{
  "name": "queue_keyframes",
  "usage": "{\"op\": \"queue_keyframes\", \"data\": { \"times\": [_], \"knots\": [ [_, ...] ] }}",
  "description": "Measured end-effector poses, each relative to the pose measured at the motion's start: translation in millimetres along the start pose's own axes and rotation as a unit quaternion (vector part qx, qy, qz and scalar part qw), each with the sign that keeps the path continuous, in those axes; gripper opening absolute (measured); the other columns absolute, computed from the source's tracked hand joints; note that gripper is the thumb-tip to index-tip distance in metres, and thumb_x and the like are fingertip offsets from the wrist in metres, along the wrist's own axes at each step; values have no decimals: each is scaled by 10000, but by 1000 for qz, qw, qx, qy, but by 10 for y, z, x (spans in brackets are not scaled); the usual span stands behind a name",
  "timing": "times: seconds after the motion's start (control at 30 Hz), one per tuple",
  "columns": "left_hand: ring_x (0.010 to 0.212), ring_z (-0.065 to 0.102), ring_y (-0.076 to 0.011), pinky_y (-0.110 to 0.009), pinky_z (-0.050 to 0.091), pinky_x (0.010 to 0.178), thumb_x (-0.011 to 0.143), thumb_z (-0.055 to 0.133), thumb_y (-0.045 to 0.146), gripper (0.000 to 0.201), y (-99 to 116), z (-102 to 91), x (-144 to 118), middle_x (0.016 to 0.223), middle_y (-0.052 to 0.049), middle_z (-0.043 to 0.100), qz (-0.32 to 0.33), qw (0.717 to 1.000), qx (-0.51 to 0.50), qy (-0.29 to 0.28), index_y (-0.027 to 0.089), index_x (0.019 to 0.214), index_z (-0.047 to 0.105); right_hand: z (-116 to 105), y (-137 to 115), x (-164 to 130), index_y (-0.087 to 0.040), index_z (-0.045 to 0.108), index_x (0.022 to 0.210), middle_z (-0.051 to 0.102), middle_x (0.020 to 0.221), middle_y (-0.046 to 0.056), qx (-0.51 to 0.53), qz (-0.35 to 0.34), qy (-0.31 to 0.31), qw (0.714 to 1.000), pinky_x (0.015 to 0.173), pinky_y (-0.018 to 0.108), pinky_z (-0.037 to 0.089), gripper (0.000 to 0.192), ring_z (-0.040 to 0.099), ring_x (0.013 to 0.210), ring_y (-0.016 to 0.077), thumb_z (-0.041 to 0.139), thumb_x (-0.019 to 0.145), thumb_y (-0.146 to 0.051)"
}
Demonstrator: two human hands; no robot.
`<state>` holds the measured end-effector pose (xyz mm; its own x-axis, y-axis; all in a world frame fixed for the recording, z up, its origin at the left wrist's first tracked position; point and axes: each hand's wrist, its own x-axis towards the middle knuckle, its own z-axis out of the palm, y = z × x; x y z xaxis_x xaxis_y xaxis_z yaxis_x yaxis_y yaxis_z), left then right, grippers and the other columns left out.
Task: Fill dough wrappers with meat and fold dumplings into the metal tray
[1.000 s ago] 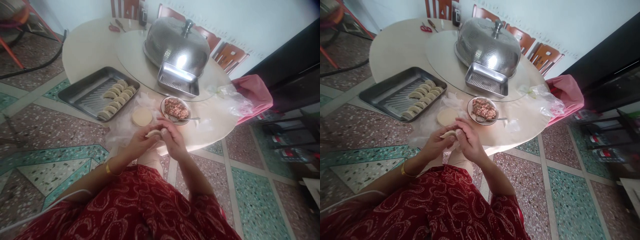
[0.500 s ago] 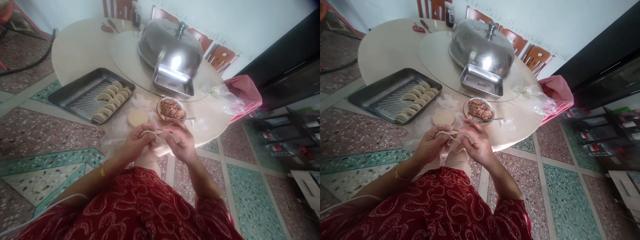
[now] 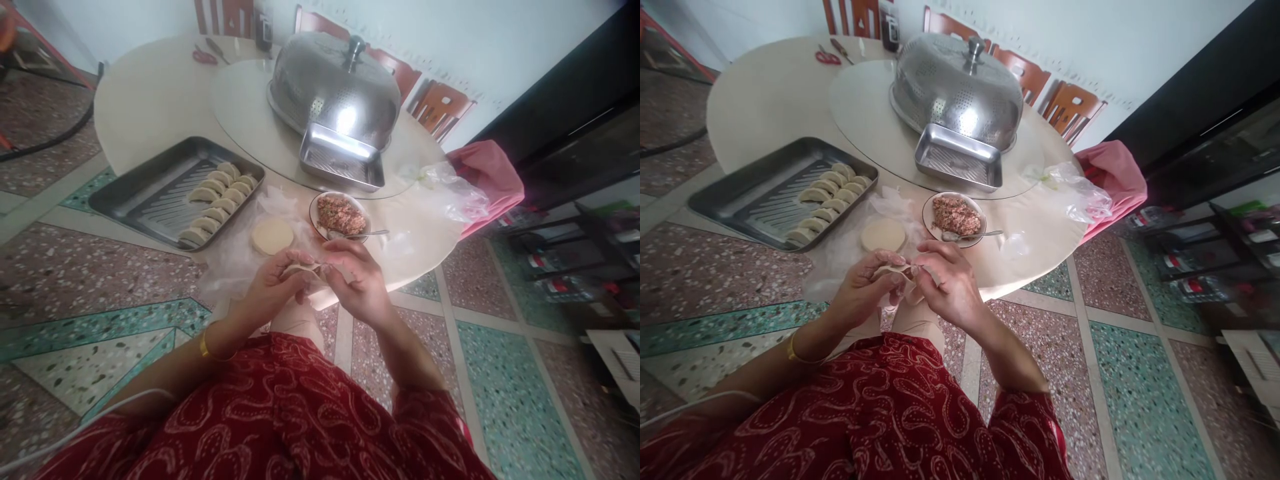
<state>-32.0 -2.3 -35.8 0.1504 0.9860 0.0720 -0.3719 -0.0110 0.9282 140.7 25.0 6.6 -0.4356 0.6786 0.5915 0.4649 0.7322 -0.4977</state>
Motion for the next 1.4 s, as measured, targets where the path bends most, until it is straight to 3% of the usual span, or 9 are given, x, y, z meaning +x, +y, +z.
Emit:
{"op": "queue_keyframes", "data": {
  "times": [0.2,0.4,0.6,0.73,0.9,1.07,1.17,1.3,1.4],
  "knots": [
    [453,523,-71,-174,434,438,838,645,319,178,-10,-12,14,583,63,569,5,1000,4,9,198,876,520,-3,13,-28,-264,659,991,688,1085,39,-11,24,4,1000,865,446,591,178,664,1029,206,623,844,-170],
    [477,535,-50,-191,457,446,808,664,282,162,55,16,16,898,-27,672,20,999,39,-8,168,806,549,32,36,-18,-237,677,876,686,1027,43,17,63,10,998,851,424,594,126,674,978,189,595,842,-149],
    [508,521,-63,-185,477,455,817,662,318,184,74,15,3,782,-7,625,27,996,82,-22,168,786,560,41,-10,18,-251,673,900,682,1043,25,64,67,-20,996,868,407,588,123,669,996,174,590,864,-168],
    [511,521,-52,-184,478,466,812,661,298,174,86,17,-6,867,-18,643,20,996,90,-13,172,795,542,30,-40,20,-249,679,898,682,1042,27,38,46,-15,998,855,408,588,133,664,980,177,585,867,-160],
    [536,548,-67,-178,481,478,832,668,298,177,61,12,-14,772,23,603,35,996,83,2,192,864,530,15,-105,18,-232,690,931,682,1028,48,4,3,-10,1000,841,409,587,187,649,998,195,550,872,-122],
    [539,573,-72,-172,489,494,854,651,271,178,42,-8,-23,739,26,622,71,990,120,10,193,1007,606,6,-170,36,-244,688,984,686,1061,50,-22,-24,-27,999,873,449,570,237,646,1013,209,507,893,-121],
    [502,562,-68,-169,494,499,849,637,249,160,64,-9,-16,666,32,630,79,987,136,37,175,989,660,-37,-136,26,-270,656,1094,671,1126,46,-11,-38,-8,999,894,468,567,304,632,1070,213,514,886,-102],
    [483,558,-69,-167,497,502,842,622,224,129,87,2,-7,599,36,628,85,986,127,59,163,926,700,-90,-33,-48,-289,649,1085,655,1123,36,27,10,40,999,900,466,570,259,621,1085,207,586,883,-138],
    [490,569,-71,-174,500,493,831,629,218,101,84,17,-11,674,10,669,93,987,120,52,156,859,704,-82,17,-119,-278,661,1018,656,1089,35,41,36,23,998,874,447,582,206,636,1050,202,615,868,-146]
  ]
}}
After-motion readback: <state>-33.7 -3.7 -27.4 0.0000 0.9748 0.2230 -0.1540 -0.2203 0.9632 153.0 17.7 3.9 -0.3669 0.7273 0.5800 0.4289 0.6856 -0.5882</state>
